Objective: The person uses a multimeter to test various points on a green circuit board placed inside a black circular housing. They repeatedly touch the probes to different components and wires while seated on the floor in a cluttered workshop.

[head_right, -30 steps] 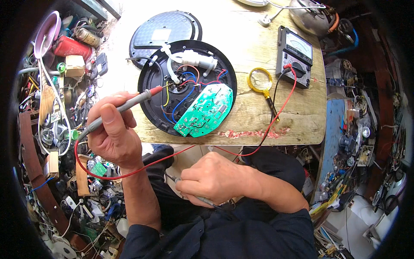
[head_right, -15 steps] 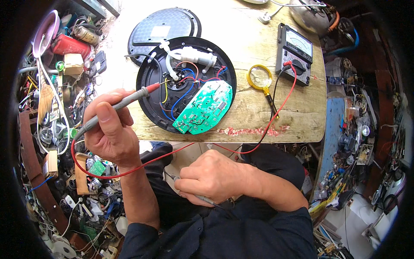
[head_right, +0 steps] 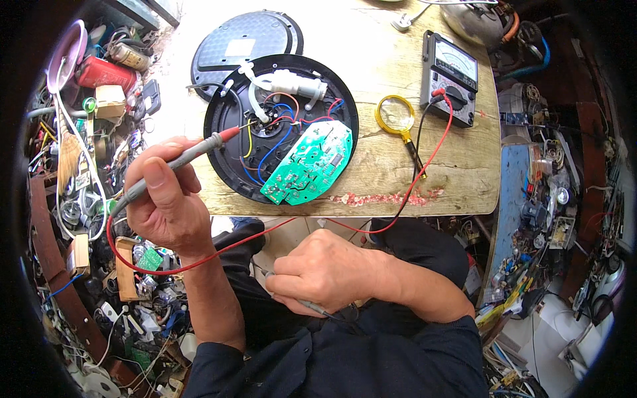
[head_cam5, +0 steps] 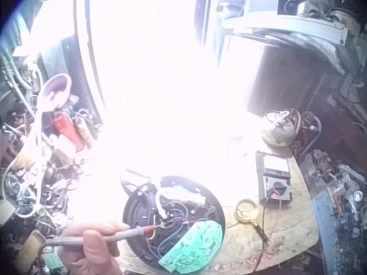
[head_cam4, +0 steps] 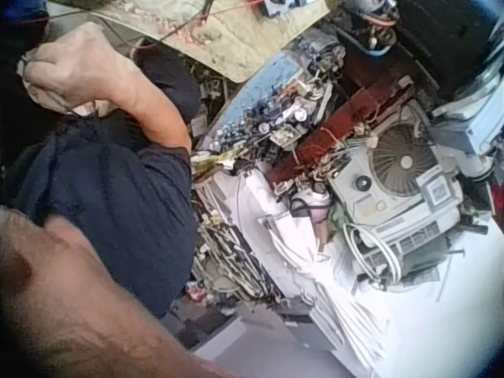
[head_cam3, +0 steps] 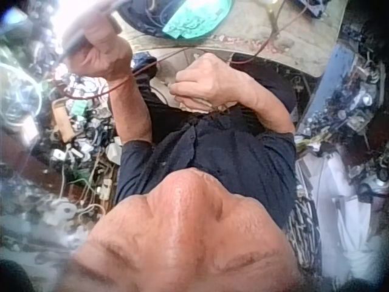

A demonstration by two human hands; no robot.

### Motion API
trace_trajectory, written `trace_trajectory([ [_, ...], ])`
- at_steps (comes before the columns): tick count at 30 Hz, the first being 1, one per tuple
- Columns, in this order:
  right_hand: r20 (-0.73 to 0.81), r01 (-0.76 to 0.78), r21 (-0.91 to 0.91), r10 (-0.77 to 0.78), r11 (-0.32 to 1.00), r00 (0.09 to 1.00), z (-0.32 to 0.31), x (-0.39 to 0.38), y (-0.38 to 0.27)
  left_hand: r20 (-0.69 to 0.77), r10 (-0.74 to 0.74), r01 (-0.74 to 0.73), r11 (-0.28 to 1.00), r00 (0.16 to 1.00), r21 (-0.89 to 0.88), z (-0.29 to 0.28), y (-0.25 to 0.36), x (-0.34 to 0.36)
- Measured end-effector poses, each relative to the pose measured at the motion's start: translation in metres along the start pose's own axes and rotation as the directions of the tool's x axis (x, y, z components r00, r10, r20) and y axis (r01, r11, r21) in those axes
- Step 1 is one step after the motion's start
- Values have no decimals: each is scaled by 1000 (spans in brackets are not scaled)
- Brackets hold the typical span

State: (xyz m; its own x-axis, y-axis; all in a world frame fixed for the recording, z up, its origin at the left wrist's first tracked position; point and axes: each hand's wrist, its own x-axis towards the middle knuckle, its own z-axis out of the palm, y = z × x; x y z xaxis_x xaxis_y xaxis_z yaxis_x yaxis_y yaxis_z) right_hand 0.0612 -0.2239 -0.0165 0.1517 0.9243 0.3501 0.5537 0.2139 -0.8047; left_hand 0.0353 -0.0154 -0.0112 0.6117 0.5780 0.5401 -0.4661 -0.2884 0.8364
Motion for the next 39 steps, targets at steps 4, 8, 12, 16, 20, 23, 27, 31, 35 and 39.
trace_trajectory([
  [4,12,2,-4,-2,1000,1000,0,-1,0,0,10,-10,1000,1000,-3,1,-2,0],
  [8,-16,50,12,-50,999,999,2,-1,2,-3,13,-13,1000,1000,12,0,-2,0],
  [12,-76,96,56,-92,994,993,-4,1,-2,10,32,-32,999,999,23,-1,-1,3],
  [16,-186,203,74,-186,976,965,-13,4,-17,16,52,-52,998,999,41,-6,-5,1],
  [20,-238,322,99,-291,942,926,-31,10,-41,-41,81,-76,991,996,113,3,-5,3],
  [23,-281,273,120,-231,954,931,-32,8,-60,-67,83,-71,983,994,168,7,-2,1],
  [27,-376,341,-118,-360,933,854,-34,21,-65,-84,80,-62,978,993,201,12,2,0],
  [31,-398,272,-101,-289,957,870,-34,16,-80,-130,73,-43,975,989,218,8,1,0],
  [35,-512,208,-109,-234,972,826,-27,20,-86,-144,61,-22,966,988,259,7,2,0],
  [39,-418,297,-107,-314,949,853,-34,20,-79,-120,69,-35,963,990,266,6,1,0],
])
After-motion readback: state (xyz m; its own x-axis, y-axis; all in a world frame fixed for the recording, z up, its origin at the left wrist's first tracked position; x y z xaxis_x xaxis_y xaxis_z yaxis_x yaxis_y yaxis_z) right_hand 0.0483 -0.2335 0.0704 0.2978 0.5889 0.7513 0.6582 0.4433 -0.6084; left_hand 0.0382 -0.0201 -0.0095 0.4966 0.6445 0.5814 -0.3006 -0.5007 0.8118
